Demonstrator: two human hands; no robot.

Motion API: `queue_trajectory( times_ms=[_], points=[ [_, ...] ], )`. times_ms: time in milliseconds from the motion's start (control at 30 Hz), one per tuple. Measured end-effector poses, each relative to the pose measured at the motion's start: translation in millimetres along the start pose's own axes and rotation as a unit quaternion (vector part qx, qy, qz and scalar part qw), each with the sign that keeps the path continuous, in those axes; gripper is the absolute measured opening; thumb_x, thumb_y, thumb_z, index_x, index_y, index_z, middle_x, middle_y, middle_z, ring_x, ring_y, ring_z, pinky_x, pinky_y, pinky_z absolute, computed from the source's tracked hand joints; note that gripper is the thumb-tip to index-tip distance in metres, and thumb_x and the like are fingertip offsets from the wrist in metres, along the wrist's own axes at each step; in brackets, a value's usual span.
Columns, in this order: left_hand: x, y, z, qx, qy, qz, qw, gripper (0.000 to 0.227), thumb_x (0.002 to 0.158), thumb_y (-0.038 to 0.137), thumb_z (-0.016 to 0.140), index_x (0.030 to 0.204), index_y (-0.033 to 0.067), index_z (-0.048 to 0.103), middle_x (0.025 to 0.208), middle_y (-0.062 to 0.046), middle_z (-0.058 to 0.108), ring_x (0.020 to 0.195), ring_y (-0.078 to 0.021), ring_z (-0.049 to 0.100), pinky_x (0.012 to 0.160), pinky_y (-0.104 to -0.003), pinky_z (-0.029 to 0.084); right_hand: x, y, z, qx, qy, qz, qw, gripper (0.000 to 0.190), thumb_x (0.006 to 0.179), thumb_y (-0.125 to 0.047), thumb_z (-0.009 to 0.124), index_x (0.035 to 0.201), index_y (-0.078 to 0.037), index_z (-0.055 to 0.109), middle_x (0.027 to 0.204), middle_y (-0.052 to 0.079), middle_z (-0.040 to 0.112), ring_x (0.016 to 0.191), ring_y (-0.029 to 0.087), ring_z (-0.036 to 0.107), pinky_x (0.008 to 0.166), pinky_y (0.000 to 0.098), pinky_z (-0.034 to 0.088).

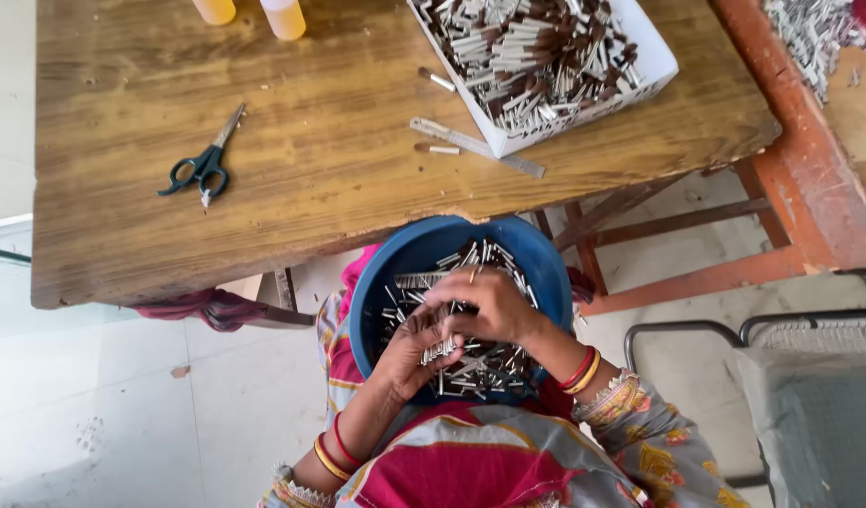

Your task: The person sits on the floor and sorts small metal pins from a blue bowl, picking them up and placing them into a white box on the table. The person handles the pins by hand throughout the task.

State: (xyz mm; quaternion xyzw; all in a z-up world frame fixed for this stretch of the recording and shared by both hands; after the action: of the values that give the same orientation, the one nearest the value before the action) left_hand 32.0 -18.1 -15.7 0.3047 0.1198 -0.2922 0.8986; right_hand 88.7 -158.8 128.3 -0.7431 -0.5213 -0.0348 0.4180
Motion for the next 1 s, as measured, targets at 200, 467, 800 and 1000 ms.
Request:
queue_trajectory(
  times_ms=[200,467,800,1000],
  points=[
    [-4,31,15,-0.014,0.088,0.045,0.995,0.041,0.098,0.007,0.061,0.138,0.0125,0.053,0.111,-0.010,0.070,0.099,-0.0241,0.071,0.083,-0.043,0.065,-40,93,38,-0.242,-0.074,0.280,0.926,0.030,0.083,-0.009,0.073,0.113,-0.013,0.073,0.109,0.016,0.070,0.092,0.036,0.071,0.077,0.0458,0.058],
    [-18,52,32,0.020,0.084,0.065,0.994,0.052,0.097,0.008,0.058,0.148,0.0171,0.048,0.119,-0.010,0.071,0.103,-0.0232,0.072,0.081,-0.040,0.063,-16,56,7,-0.078,-0.010,0.320,0.944,0.033,0.089,-0.006,0.065,0.122,-0.011,0.069,0.107,0.011,0.073,0.092,0.026,0.071,0.080,0.0377,0.056],
    [-19,65,28,0.072,0.015,0.146,0.987,0.066,0.099,0.004,0.065,0.159,0.0132,0.040,0.122,-0.009,0.069,0.106,-0.0171,0.070,0.085,-0.035,0.063,-48,62,9,0.247,0.171,0.309,0.902,0.020,0.100,0.000,0.067,0.119,-0.002,0.071,0.102,0.003,0.065,0.084,0.011,0.062,0.073,0.0282,0.052],
    [-61,76,84,0.219,-0.022,0.227,0.949,0.100,0.092,-0.013,0.067,0.166,0.0217,0.009,0.119,-0.009,0.065,0.103,-0.0165,0.068,0.083,-0.033,0.062,-7,20,4,-0.180,0.075,0.202,0.960,0.029,0.085,0.012,0.071,0.104,-0.008,0.079,0.098,0.009,0.069,0.085,0.024,0.068,0.074,0.0344,0.055]
  ],
)
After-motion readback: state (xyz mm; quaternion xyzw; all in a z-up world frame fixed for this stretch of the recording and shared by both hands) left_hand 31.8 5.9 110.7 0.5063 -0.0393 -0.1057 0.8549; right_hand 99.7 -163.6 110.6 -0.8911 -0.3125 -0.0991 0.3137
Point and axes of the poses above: each hand's wrist, its own x-axis towards the middle knuckle, its own z-axis out of the palm, y = z × x, the point moved 4 cm from there along x, towards the middle knuckle
